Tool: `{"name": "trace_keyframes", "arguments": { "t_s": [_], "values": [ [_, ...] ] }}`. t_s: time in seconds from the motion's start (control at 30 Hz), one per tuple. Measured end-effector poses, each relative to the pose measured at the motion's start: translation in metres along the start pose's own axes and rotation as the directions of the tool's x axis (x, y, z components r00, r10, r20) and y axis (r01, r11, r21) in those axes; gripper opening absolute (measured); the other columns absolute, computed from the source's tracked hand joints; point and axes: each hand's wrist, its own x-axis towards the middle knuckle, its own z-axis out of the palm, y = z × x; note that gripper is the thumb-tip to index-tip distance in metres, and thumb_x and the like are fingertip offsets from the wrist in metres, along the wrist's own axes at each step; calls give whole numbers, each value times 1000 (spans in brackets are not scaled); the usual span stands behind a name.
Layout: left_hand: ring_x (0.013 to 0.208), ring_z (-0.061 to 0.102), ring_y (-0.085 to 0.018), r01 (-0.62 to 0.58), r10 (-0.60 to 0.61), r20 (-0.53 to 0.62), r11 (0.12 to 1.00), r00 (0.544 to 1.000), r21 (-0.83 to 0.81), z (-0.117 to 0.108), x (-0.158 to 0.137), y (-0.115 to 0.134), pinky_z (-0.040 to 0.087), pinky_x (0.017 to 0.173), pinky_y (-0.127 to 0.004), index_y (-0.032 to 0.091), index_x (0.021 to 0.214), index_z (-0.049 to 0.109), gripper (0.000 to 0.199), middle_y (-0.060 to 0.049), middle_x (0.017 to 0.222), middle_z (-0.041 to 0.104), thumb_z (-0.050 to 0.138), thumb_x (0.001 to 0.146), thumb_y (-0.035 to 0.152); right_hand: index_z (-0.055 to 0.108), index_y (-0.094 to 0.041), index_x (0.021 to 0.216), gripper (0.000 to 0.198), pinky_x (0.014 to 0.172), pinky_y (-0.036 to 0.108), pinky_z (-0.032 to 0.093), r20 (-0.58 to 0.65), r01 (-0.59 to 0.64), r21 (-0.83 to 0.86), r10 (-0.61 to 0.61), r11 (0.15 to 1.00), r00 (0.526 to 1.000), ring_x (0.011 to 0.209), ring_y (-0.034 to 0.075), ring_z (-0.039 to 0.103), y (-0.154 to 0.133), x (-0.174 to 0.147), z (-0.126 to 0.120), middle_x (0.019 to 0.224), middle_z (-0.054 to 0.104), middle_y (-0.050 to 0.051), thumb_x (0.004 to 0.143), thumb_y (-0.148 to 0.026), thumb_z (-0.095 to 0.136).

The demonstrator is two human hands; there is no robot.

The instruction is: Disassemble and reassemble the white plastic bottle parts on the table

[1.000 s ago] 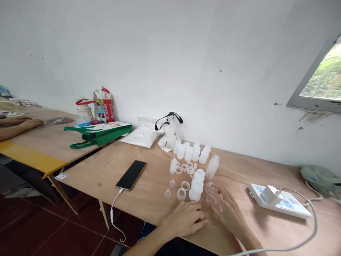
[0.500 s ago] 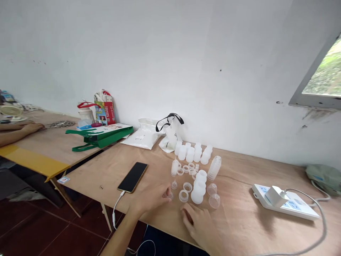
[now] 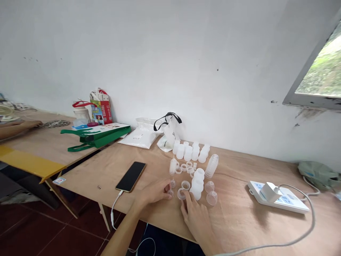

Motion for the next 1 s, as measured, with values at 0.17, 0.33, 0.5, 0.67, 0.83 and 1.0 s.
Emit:
{"name": "trace_keyframes", "arguments": {
  "t_s": [0.17, 0.33, 0.5, 0.67, 0.83, 1.0],
  "values": [
    [86, 62, -21, -96, 89, -48, 982, 995, -164, -2, -3, 12, 44, 75, -29, 19, 96, 67, 23, -1, 92, 71, 71, 86, 40, 57, -26, 119, 21, 46, 27, 41, -83, -12, 154, 26, 988, 996, 55, 19, 70, -1, -1, -2, 90, 77, 3, 100, -24, 48],
    [83, 65, -20, -133, 148, 17, 925, 989, -357, 6, 4, 20, 46, 73, -27, 18, 98, 76, 36, -3, 88, 74, 70, 90, 52, 55, -25, 115, 21, 54, 29, 56, -154, 31, 443, 42, 896, 987, 75, 20, 74, -5, 1, -16, 108, 72, 7, 103, -41, 48],
    [83, 66, -20, -152, 255, 119, 827, 959, -542, 10, 9, 27, 47, 74, -26, 18, 99, 79, 43, -4, 91, 76, 75, 85, 58, 53, -25, 114, 16, 62, 29, 61, -255, 78, 578, 88, 812, 963, 82, 20, 74, -4, 1, -9, 107, 69, 7, 103, -36, 51],
    [84, 65, -19, -137, 243, 106, 800, 964, -584, 6, 9, 25, 47, 76, -26, 19, 107, 77, 43, -4, 94, 75, 75, 86, 57, 51, -25, 113, 15, 69, 29, 62, -318, 134, 699, 138, 703, 938, 74, 15, 71, -1, 1, -4, 108, 68, 7, 100, -28, 58],
    [92, 63, -22, -175, 243, 119, 894, 963, -413, 7, 4, 13, 49, 80, -30, 21, 119, 68, 34, -5, 103, 71, 68, 91, 40, 56, -25, 95, 7, 72, 28, 59, -420, 202, 633, 112, 747, 901, 83, 17, 69, -1, 6, -18, 99, 68, 5, 99, -22, 61],
    [93, 61, -24, -121, 121, -21, 992, 992, -34, 14, 0, 14, 48, 83, -33, 26, 126, 62, 45, -4, 115, 61, 68, 82, 20, 61, -24, 94, 6, 65, 25, 58, -449, 210, 606, 112, 767, 886, 76, 15, 68, -2, 6, -25, 100, 67, 6, 100, -22, 62]
  ]
}}
